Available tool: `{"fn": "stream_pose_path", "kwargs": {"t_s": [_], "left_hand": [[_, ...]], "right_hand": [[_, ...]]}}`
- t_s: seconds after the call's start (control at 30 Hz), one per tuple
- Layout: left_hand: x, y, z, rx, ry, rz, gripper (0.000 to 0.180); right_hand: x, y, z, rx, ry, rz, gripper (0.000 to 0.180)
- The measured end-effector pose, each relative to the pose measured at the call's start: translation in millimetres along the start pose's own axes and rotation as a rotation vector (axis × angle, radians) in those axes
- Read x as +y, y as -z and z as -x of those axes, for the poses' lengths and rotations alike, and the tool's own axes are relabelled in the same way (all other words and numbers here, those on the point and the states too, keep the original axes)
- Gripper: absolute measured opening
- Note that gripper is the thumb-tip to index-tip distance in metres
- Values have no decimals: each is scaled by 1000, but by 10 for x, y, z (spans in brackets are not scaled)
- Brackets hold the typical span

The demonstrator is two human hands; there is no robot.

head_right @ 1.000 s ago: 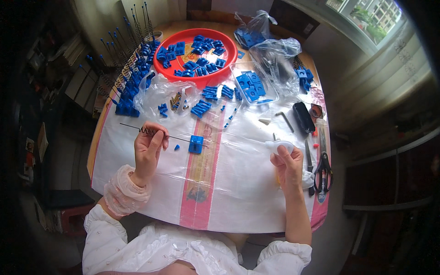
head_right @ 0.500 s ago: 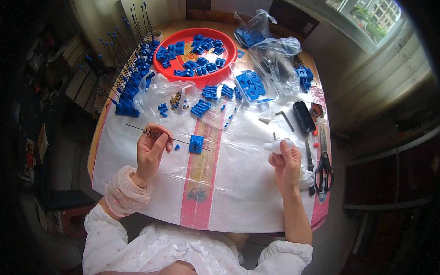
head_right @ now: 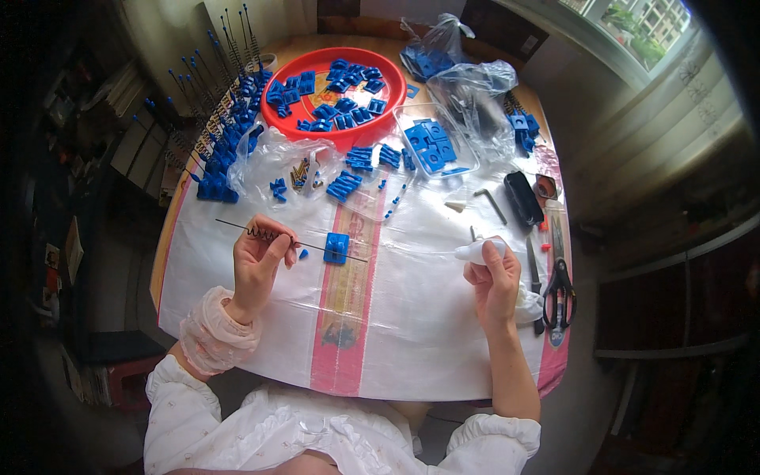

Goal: The recorder is assembling small blue plastic parts onto a metal rod and spring assembly, using adhesive.

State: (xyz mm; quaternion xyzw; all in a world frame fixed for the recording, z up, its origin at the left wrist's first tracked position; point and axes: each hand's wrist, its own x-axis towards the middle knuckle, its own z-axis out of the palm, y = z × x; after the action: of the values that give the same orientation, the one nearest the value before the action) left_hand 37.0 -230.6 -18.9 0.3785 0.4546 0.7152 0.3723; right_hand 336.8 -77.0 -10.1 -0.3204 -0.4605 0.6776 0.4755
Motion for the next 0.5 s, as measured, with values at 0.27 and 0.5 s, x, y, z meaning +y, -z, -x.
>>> {"fn": "stream_pose_path", "kwargs": {"t_s": [0.27, 0.5], "left_hand": [[1, 9, 2, 6, -3, -8, 8], [2, 8, -1, 11, -1, -14, 8]], "right_hand": [[-9, 12, 2, -5, 18, 2, 24], [10, 46, -7, -30, 24, -44, 23]]}}
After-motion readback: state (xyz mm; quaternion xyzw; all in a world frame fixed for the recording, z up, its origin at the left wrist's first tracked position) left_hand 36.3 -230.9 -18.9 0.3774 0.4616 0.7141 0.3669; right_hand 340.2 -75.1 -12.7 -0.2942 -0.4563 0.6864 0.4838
